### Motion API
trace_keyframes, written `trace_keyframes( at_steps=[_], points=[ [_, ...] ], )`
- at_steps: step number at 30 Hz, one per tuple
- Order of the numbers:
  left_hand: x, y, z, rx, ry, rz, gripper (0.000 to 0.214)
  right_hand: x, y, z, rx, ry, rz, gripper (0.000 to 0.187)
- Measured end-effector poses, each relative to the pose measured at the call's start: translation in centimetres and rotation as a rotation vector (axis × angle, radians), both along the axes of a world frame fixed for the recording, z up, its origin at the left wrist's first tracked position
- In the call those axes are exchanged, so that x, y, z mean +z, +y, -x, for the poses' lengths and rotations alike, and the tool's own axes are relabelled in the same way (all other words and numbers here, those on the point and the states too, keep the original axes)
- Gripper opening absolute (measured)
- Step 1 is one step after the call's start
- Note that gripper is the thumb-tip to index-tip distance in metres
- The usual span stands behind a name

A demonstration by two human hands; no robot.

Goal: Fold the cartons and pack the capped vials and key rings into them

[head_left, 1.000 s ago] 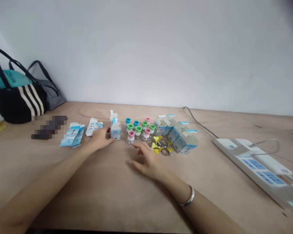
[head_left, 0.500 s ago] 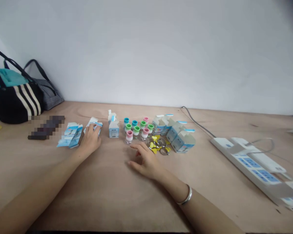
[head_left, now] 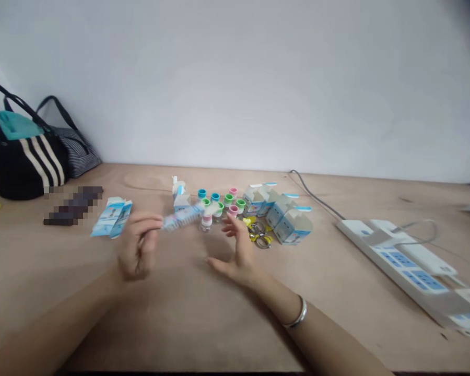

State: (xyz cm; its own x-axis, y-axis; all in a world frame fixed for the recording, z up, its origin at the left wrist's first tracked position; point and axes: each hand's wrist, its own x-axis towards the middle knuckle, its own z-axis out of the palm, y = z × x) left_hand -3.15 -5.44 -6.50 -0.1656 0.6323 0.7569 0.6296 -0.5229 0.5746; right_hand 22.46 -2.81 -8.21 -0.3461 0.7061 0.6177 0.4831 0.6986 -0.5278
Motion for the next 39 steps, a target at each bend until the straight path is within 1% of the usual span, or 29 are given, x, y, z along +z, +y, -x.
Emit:
trace_keyframes(
  at_steps=[1, 2, 4, 6, 8, 10, 11, 14, 16, 18, 21, 24, 25, 27, 30, 32, 34, 37, 39],
  points=[
    [-0.4, -0.2, -1.0, -0.067, -0.019, 0.039, 0.018, 0.2, 0.0, -0.1, -0.029, 0.013, -0.032, 0.104],
    [-0.7, -0.3, -2.0, -0.124, -0.031, 0.132, 0.019, 0.4, 0.0, -0.1, -0.045, 0.004, -0.055, 0.107],
    [-1.3, 0.1, -3.2, -0.196, -0.111, 0.342, 0.022, 0.8, -0.1, -0.3, -0.039, -0.069, -0.064, 0.106],
    [-1.9, 0.9, -3.5, -0.251, -0.23, 0.552, 0.025, 1.2, -0.2, -0.5, -0.016, -0.153, -0.048, 0.1],
    [-2.5, 1.6, -3.4, -0.306, -0.36, 0.722, 0.027, 1.4, -0.2, -0.6, 0.004, -0.219, -0.034, 0.093],
    [-3.0, 2.0, -3.2, -0.352, -0.457, 0.828, 0.028, 1.5, -0.2, -0.5, 0.044, -0.29, -0.021, 0.086],
    [-3.2, 2.1, -3.2, -0.368, -0.483, 0.857, 0.027, 1.4, -0.2, -0.5, 0.072, -0.328, -0.01, 0.084],
    [-3.5, 2.0, -3.3, -0.395, -0.495, 0.885, 0.027, 1.0, -0.1, -0.4, 0.148, -0.414, 0.046, 0.082],
    [-3.4, 1.8, -3.1, -0.44, -0.448, 0.909, 0.028, 0.8, -0.1, -0.3, 0.176, -0.429, 0.092, 0.079],
    [-2.9, 1.8, -2.5, -0.494, -0.351, 0.924, 0.028, 0.7, -0.1, -0.3, 0.186, -0.409, 0.125, 0.073],
    [-2.1, 1.7, -1.3, -0.586, -0.21, 0.899, 0.028, 1.1, 0.0, -0.4, 0.206, -0.341, 0.136, 0.06],
    [-1.9, 1.5, -0.5, -0.685, -0.133, 0.884, 0.032, 1.6, 0.1, -0.5, 0.234, -0.304, 0.144, 0.051],
    [-2.1, 1.5, -0.4, -0.683, -0.103, 0.883, 0.032, 1.8, 0.1, -0.6, 0.24, -0.305, 0.15, 0.05],
    [-2.6, 1.5, -0.6, -0.616, -0.033, 0.853, 0.029, 1.8, 0.1, -0.5, 0.248, -0.314, 0.156, 0.051],
    [-3.2, 1.5, -1.3, -0.519, 0.078, 0.749, 0.021, 1.8, 0.0, -0.4, 0.25, -0.318, 0.141, 0.052],
    [-3.2, 1.5, -1.6, -0.506, 0.118, 0.692, 0.015, 1.7, -0.1, -0.3, 0.252, -0.321, 0.135, 0.052],
    [-2.9, 1.4, -1.7, -0.537, 0.074, 0.712, 0.014, 1.6, -0.1, -0.3, 0.254, -0.33, 0.145, 0.051],
    [-2.2, 1.4, -1.5, -0.639, -0.143, 0.837, 0.022, 1.7, -0.1, -0.4, 0.25, -0.335, 0.17, 0.05],
    [-1.8, 1.3, -1.4, -0.666, -0.265, 0.896, 0.022, 1.7, 0.0, -0.4, 0.252, -0.333, 0.177, 0.05]
  ],
)
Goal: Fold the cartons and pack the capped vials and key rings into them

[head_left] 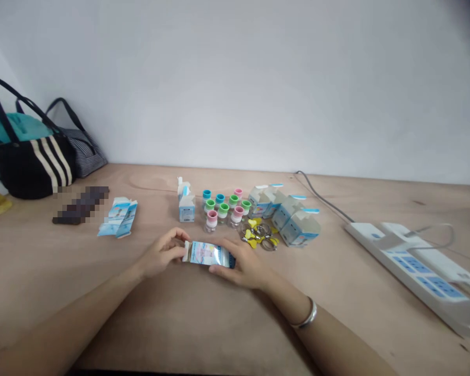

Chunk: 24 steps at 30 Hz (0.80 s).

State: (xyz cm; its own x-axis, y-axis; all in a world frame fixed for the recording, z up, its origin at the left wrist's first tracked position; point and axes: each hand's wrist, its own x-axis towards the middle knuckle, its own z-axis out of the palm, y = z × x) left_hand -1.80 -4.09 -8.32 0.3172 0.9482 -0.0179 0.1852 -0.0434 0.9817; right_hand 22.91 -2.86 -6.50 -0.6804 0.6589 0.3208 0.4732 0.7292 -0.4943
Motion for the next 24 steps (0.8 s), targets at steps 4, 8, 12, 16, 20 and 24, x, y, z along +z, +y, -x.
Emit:
trace_keyframes(
  at_steps=[4, 8, 12, 16, 20, 24],
  points=[
    [-0.01, 0.01, -0.21, 0.023, -0.033, 0.057, 0.02, -0.01, 0.0, -0.03, 0.003, -0.001, 0.004, 0.05],
    [-0.24, -0.08, -0.62, 0.025, -0.047, 0.066, 0.02, -0.07, 0.05, -0.05, 0.007, -0.011, 0.011, 0.051],
    [-0.1, -0.13, -0.77, 0.054, -0.033, 0.074, 0.021, -0.14, 0.18, -0.07, 0.03, -0.025, 0.026, 0.052],
    [-0.32, -0.02, -0.75, 0.046, -0.049, 0.072, 0.022, -0.2, 0.28, -0.08, 0.042, -0.02, 0.049, 0.051],
    [-0.77, -0.09, -0.57, -0.013, -0.076, 0.048, 0.027, -0.09, 0.25, -0.1, 0.069, 0.03, 0.056, 0.051],
    [-0.39, -0.64, -0.8, -0.124, 0.115, -0.193, 0.047, -0.1, 0.01, 0.02, 0.072, 0.057, 0.032, 0.05]
  ],
)
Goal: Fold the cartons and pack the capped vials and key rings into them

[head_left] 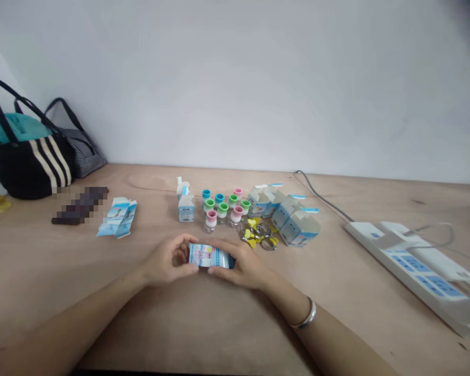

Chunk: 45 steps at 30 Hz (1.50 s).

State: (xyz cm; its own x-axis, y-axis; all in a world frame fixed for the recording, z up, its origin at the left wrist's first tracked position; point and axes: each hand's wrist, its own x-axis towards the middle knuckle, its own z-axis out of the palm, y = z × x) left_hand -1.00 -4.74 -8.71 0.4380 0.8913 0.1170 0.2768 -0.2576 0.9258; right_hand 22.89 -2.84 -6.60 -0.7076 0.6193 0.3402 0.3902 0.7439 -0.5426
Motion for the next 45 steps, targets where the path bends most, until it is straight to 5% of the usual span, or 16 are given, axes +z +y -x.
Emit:
trace_keyframes(
  at_steps=[5, 11, 15, 20, 24, 28, 34, 40, 45],
  points=[
    [1.5, -0.6, -0.4, -0.044, 0.313, -0.326, 0.052, -0.4, -0.5, 0.3, -0.018, -0.001, -0.051, 0.058],
    [1.8, 1.3, 4.2, 0.016, 0.283, -0.123, 0.038, -0.2, -0.7, 0.3, -0.078, -0.009, -0.046, 0.084],
    [0.5, 5.0, 7.7, 0.368, 0.078, -0.111, 0.054, -0.3, -0.6, 0.2, -0.065, -0.042, -0.028, 0.073],
    [-0.3, 9.7, 8.1, 0.442, 0.371, -0.18, 0.053, -0.7, -0.3, 0.3, -0.016, -0.025, -0.029, 0.058],
    [-0.3, 11.1, 7.3, 0.445, 0.492, -0.182, 0.05, -0.8, -0.3, 0.2, -0.023, -0.021, -0.039, 0.054],
    [0.2, 10.1, 8.0, 0.555, 0.604, -0.212, 0.061, -0.9, -0.3, 0.2, -0.026, -0.037, -0.029, 0.054],
    [2.2, 6.0, 11.5, 0.954, 0.949, -0.238, 0.056, -0.8, -0.3, 0.2, -0.015, -0.037, -0.026, 0.054],
    [2.6, 4.3, 14.8, 0.961, 1.042, -0.005, 0.063, -0.7, -0.3, 0.2, -0.013, -0.057, -0.024, 0.052],
    [3.8, 3.5, 14.0, 0.944, 1.045, -0.006, 0.052, -0.8, -0.3, 0.3, -0.02, -0.052, -0.04, 0.051]
  ],
)
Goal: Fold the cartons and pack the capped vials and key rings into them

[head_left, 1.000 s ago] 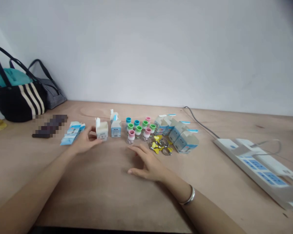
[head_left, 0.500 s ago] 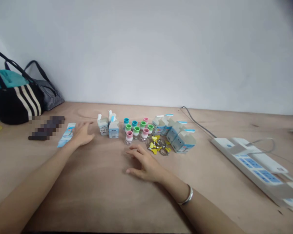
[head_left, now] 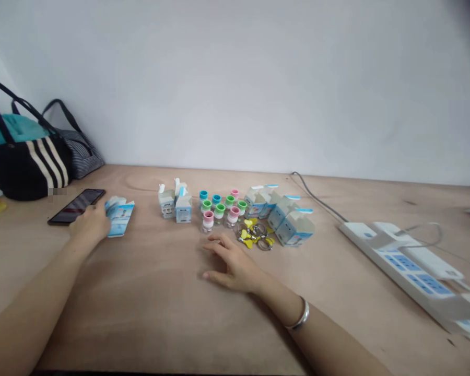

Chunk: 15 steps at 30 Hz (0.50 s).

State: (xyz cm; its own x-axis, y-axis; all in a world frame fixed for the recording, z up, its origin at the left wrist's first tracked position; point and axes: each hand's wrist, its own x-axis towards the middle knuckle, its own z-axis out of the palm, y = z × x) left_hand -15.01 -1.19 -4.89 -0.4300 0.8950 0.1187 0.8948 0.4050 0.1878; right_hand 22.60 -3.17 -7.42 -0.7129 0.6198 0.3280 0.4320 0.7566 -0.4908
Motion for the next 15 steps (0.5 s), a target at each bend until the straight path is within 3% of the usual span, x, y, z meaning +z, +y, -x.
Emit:
trace_keyframes(
  at_steps=[2, 4, 6, 8, 11, 13, 15],
  points=[
    [1.2, -0.9, -1.6, 0.009, 0.092, -0.136, 0.05, -0.1, 0.0, 0.0, -0.018, 0.005, -0.005, 0.051],
    [2.1, -2.1, -3.7, 0.013, 0.168, -0.407, 0.051, -0.2, 0.1, 0.0, -0.063, 0.019, -0.007, 0.052],
    [2.6, -3.4, -6.0, -0.127, 0.125, -0.585, 0.05, -0.4, 0.2, 0.0, -0.136, 0.063, -0.017, 0.056],
    [2.4, -4.4, -8.3, -0.315, -0.055, -0.66, 0.048, -0.5, 0.4, -0.1, -0.21, 0.152, -0.057, 0.067],
    [1.5, -4.7, -11.3, -0.687, -0.586, -0.37, 0.048, -0.5, 0.6, -0.3, -0.293, 0.282, -0.182, 0.091],
    [0.6, -4.0, -12.6, -0.801, -0.923, -0.137, 0.051, -0.2, 0.6, -0.5, -0.301, 0.274, -0.262, 0.1],
    [-0.4, -3.0, -13.4, -0.827, -1.113, 0.025, 0.051, 0.3, 0.5, -0.6, -0.245, 0.192, -0.313, 0.098]
  ],
)
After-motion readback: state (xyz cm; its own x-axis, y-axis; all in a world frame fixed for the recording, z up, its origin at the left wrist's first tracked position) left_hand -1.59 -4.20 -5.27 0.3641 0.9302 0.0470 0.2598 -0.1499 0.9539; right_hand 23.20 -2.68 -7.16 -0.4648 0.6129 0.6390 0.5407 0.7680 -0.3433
